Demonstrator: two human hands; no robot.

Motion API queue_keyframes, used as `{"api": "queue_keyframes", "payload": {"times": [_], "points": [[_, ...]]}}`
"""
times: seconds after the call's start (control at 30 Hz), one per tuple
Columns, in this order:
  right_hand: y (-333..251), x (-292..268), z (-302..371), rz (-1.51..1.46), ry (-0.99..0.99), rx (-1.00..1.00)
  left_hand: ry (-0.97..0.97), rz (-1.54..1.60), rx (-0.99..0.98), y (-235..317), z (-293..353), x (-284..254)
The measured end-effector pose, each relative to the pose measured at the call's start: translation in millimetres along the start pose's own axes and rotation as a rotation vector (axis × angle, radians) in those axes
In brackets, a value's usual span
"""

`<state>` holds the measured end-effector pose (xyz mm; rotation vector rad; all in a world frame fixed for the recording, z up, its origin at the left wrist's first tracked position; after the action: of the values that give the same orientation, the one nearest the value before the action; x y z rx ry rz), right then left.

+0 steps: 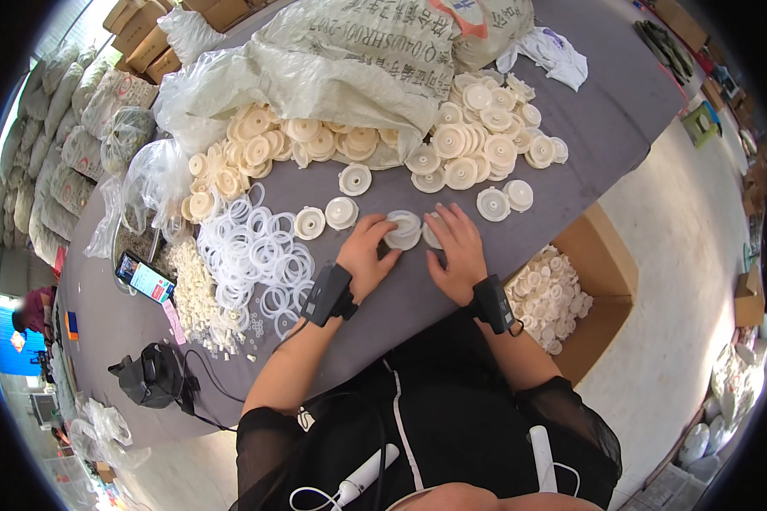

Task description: The person assembles small plastic rings and small plastic clips into a white plastic base part by hand.

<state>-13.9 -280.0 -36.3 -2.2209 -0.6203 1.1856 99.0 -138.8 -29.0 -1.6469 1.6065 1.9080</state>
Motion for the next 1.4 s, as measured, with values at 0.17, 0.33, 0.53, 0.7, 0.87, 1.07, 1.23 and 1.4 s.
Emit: {"api": "queue_keyframes", "payload": {"times": [0.17, 0.33, 0.53, 0.7, 0.87, 1.07, 1.23, 1.4], "points": [[14, 2, 9, -0.128, 0.032, 0.082, -0.107, 0.084, -0.006, 7, -20, 4], [11, -2, 10, -0.060, 0.052, 0.116, 0.087, 0.091, 0.147, -1, -28, -6], [9, -1, 7, -0.064, 0.052, 0.127, 0.439, -0.201, 0.129, -56, -63, -27], [9, -6, 11, -0.045, 0.079, 0.114, 0.007, -0.156, 0.172, -62, -51, -28], [4, -5, 9, 0.005, 0.074, 0.029, -0.097, -0.250, 0.134, -48, -1, -52], [-5, -5, 11, -0.011, 0.166, -0.048, 0.370, 0.094, -0.203, -32, 43, -86], [-41, 22, 17, -0.145, 0.037, -0.139, 0.248, -0.533, 0.023, -24, 84, -78], [-54, 53, 7, -0.175, -0.169, -0.111, 0.374, -0.230, -0.100, -15, 133, -78]]}}
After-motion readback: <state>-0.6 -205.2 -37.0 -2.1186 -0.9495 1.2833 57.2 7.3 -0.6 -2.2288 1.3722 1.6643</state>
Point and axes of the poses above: each hand's wrist, its own z-axis away from the middle knuckle, its own x-axis out of the palm, y = z × x, the point moved 3 cm from there along -z, towards the middle knuckle, and after that the axes turned 9 degrees about -z, right-handed, at the moved point
